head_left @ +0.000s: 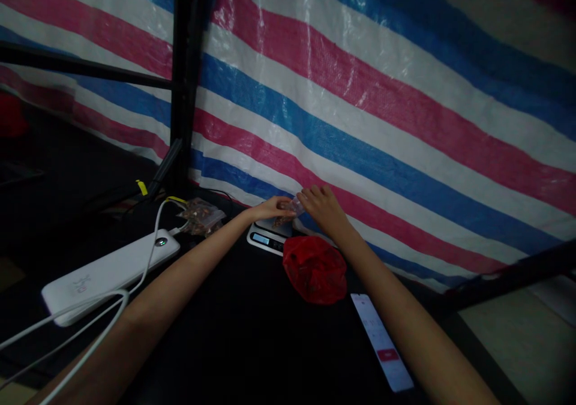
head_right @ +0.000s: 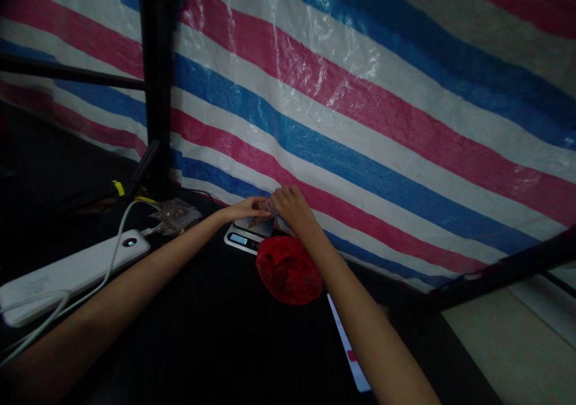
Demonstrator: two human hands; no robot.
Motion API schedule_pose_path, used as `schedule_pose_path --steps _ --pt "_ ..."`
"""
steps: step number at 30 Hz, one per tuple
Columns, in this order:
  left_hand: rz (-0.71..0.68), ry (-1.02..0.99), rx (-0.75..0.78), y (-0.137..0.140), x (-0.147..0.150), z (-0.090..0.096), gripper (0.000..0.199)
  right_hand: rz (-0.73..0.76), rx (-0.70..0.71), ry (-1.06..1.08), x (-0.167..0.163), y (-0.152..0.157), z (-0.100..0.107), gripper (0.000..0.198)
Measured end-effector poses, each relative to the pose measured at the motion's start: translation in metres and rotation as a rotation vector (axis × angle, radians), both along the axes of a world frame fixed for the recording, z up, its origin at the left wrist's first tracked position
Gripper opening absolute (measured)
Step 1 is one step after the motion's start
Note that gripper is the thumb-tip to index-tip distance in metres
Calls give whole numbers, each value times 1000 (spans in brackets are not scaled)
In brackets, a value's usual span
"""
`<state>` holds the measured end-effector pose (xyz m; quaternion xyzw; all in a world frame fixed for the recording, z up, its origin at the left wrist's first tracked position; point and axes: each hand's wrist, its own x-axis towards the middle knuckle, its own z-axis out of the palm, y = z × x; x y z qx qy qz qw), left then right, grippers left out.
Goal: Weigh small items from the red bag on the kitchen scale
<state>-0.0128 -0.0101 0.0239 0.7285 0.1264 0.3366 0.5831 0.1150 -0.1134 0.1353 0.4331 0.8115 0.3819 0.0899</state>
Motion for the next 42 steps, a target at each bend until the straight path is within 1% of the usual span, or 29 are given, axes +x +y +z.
schedule_pose_path --steps 2,4,7,9,11,13,14,16,18,21,23,25,27,29,31,33,35,36,37,39,40,41,42 --pt "7 14 29 0 -1 1 51 -12 31 4 0 -3 2 27" --pt "27 49 85 1 -2 0 53 -45 67 52 5 -8 4 28" --pt "132 149 220 5 -5 -7 55 -130 86 174 24 -22 5 31" --pt "235 259 347 8 -7 -15 56 -163 11 227 41 -36 -2 33" --pt "323 367 502 9 -7 -24 59 -166 -135 253 58 -52 -15 31" --pt "398 417 633 7 -5 -28 66 -173 -280 304 73 -69 -33 30" --pt "433 411 681 4 -4 -26 69 -177 -336 343 79 -76 -43 30" --pt "492 351 763 -6 -4 -18 69 -175 -413 426 88 -88 -59 31" --pt "518 265 868 -25 -7 -3 61 -151 -432 513 91 -95 -71 32" --pt "470 190 1048 -64 -17 16 51 -98 -398 652 85 -103 -79 34" --pt "387 201 1164 -93 -21 20 40 -64 -383 741 78 -108 -83 35" --pt "262 232 1313 -118 -19 14 29 -44 -365 821 71 -115 -90 35" --pt "155 279 1433 -136 -12 0 22 -54 -340 883 70 -122 -102 35" --pt "95 310 1508 -147 -3 -17 18 -90 -335 935 75 -128 -117 35" --pt "69 306 1535 -153 3 -31 15 -138 -347 1008 84 -133 -132 35" --pt "70 278 1503 -154 4 -37 16 -184 -365 1111 90 -138 -144 35" --pt "126 263 1397 -148 1 -35 19 -230 -387 1203 88 -144 -152 36" --pt "194 266 1315 -142 -2 -30 21 -250 -402 1226 84 -148 -154 37" --pt "282 272 1220 -132 -4 -25 24 -264 -425 1230 77 -151 -155 38" --pt "461 285 1035 -105 -6 -15 33 -265 -496 1189 60 -158 -155 41" --pt "514 285 970 -88 -6 -11 41 -253 -543 1150 51 -160 -154 42" --pt "516 299 931 -70 -5 -9 52 -241 -588 1108 42 -161 -152 43" --pt "480 323 910 -53 -4 -8 63 -231 -625 1069 34 -162 -149 44"
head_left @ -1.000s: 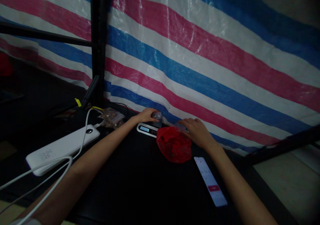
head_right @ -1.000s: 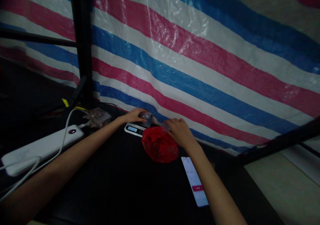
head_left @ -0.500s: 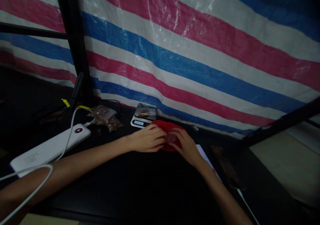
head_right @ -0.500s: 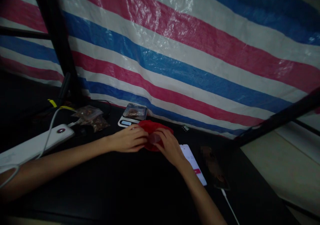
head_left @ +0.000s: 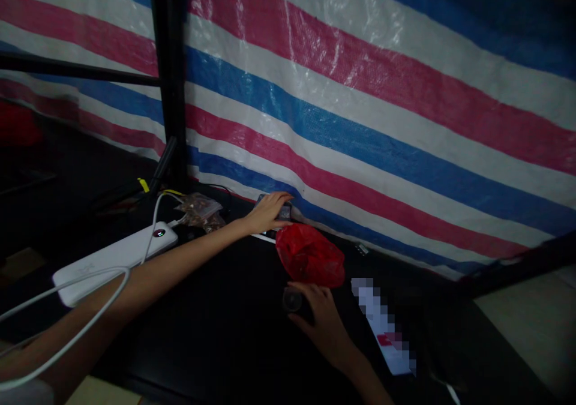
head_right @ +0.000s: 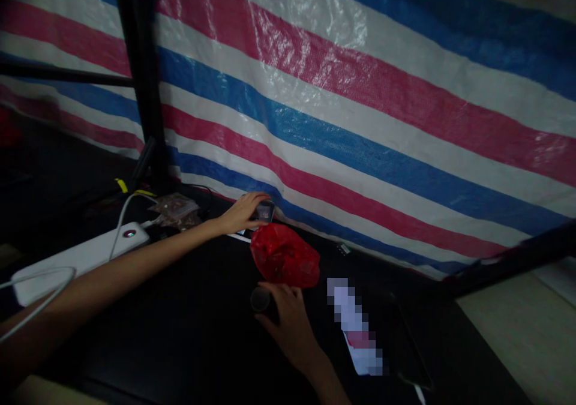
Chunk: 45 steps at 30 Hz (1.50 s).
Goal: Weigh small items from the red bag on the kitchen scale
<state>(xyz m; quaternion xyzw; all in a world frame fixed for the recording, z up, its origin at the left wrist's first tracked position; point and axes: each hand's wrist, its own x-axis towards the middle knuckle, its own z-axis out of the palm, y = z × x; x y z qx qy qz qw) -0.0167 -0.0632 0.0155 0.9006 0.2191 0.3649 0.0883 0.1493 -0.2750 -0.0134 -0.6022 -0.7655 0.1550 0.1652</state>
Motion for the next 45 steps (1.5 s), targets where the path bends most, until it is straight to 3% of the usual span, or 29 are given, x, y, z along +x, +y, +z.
schedule_pose_path --steps 2,6,10,15,18,21,23,26,45 --pt "-64 114 -109 29 3 -2 74 42 -39 -37 -10 2 10 49" --pt "-186 267 -326 56 9 -12 69 93 -48 -50 -17 16 43 67" --pt "-259 249 -334 61 9 -17 73 92 150 -111 -30 47 61 47" --pt "-239 144 -322 68 5 -9 57 15 262 -404 -40 88 32 29" --pt "-282 19 -513 69 -2 2 53 -116 282 -530 -31 97 15 27" --pt "-442 -134 -727 65 -13 17 56 -206 288 -581 -23 97 12 27" --pt "-512 -263 -787 63 -20 28 57 -225 307 -581 -22 98 12 26" --pt "-512 -370 -809 60 -27 38 57 -225 355 -553 -27 100 11 26" --pt "-491 -310 -839 44 -30 51 54 -179 292 -443 -28 121 -5 33"
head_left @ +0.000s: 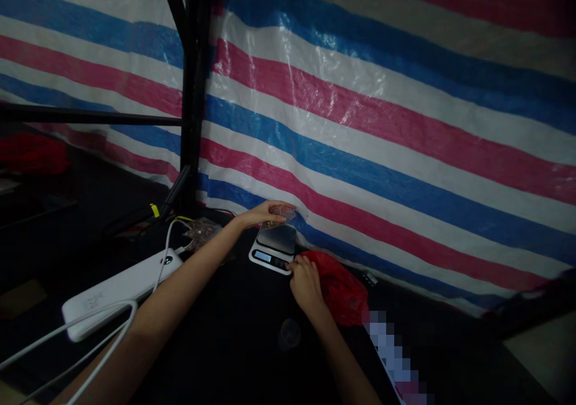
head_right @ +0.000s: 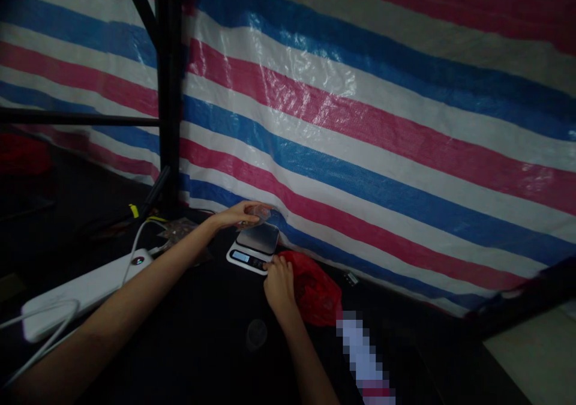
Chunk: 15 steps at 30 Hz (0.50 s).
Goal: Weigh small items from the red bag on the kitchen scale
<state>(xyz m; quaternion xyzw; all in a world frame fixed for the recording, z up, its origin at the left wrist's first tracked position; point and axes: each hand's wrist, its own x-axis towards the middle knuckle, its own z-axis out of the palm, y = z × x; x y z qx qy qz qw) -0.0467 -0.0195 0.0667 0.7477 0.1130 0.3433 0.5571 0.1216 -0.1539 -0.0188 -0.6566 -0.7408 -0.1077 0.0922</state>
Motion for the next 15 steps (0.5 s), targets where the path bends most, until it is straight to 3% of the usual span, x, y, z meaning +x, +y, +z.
schedule_pose_path --steps 6,9,12,15 --pt "-4 50 -8 -8 1 3 57 8 -41 108 5 1 6 39" --pt "-15 57 0 -9 2 4 58 73 -63 59 7 -10 13 44" --pt "22 60 38 -8 1 4 56 137 -17 15 11 -29 19 50" --pt "77 122 78 -7 -1 3 56 77 70 66 26 -47 20 42"
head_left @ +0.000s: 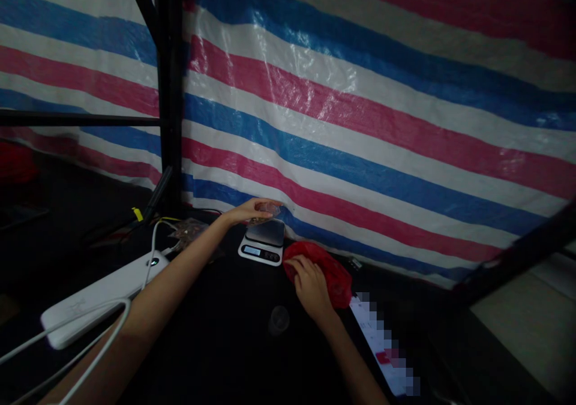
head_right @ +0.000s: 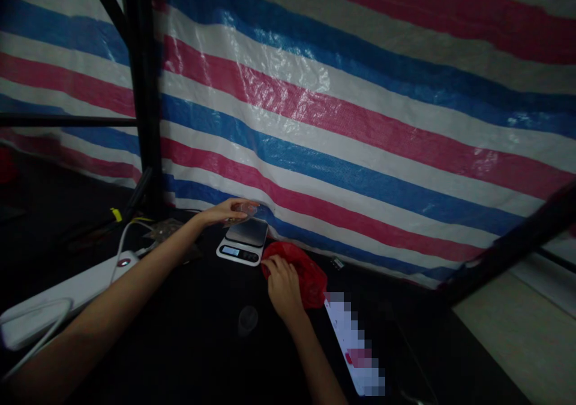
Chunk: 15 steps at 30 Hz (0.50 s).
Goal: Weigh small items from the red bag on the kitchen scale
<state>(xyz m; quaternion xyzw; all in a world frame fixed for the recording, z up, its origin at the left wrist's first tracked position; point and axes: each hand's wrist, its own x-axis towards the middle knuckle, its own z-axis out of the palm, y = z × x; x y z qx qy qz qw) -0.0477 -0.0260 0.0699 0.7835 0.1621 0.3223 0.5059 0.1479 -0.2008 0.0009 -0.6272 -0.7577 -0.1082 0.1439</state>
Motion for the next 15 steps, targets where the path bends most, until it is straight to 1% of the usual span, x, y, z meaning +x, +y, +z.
schedule_pose_path --steps 3,6,10,15 --pt "15 102 41 2 -1 -3 58 -132 33 34 22 -9 -6 25" --pt "34 181 120 6 5 -10 59 -210 38 7 36 -11 -12 20" --pt "118 244 353 15 17 -22 54 -214 102 -15 35 -10 -12 17" --pt "301 467 554 25 26 -39 47 -209 106 -37 34 -13 -10 21"
